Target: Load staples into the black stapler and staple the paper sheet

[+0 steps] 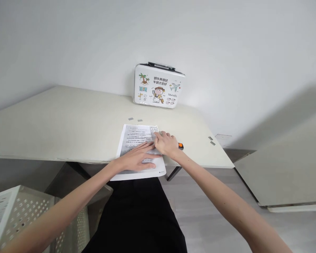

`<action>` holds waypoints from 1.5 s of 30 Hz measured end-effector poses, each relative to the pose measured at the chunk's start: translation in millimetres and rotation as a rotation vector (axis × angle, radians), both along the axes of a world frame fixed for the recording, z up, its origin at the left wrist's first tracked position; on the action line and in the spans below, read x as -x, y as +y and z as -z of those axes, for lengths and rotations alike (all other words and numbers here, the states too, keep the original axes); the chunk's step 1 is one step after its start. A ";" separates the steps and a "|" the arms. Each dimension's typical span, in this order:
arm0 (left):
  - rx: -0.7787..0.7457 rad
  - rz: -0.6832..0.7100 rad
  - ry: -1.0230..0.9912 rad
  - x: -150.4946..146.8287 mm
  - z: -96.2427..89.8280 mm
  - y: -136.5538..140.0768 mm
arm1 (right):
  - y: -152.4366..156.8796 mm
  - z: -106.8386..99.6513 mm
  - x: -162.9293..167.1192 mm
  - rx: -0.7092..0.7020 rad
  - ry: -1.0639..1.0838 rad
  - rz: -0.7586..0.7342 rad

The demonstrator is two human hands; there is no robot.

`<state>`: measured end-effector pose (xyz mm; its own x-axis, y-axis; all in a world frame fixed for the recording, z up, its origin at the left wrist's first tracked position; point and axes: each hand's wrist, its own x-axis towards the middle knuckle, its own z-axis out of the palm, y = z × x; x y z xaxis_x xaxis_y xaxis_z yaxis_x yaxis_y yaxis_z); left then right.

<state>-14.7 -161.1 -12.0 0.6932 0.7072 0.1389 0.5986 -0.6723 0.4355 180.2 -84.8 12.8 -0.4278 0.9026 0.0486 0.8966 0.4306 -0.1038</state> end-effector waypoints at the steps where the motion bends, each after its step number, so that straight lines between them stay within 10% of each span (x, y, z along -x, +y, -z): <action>1: -0.001 0.002 -0.005 0.6 0.2 -0.3 | -1.0 0.1 1.1 -0.010 -0.014 0.009; 15: -0.068 -0.024 -0.092 6.5 3.6 -6.5 | -3.9 7.5 12.2 -0.017 -0.101 0.014; 29: 0.016 -0.054 -0.066 9.9 8.1 -9.0 | -3.2 -1.5 -27.5 0.001 0.335 -0.120; 45: 0.033 -0.139 0.133 28.1 -8.8 -19.9 | -16.5 57.7 -118.9 -0.125 0.519 -0.088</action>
<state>-42.8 -181.0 -3.2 0.5991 0.8002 0.0275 0.7386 -0.5656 0.3669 299.1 -101.3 -44.9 -0.3925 0.8384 0.3781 0.7010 0.5389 -0.4671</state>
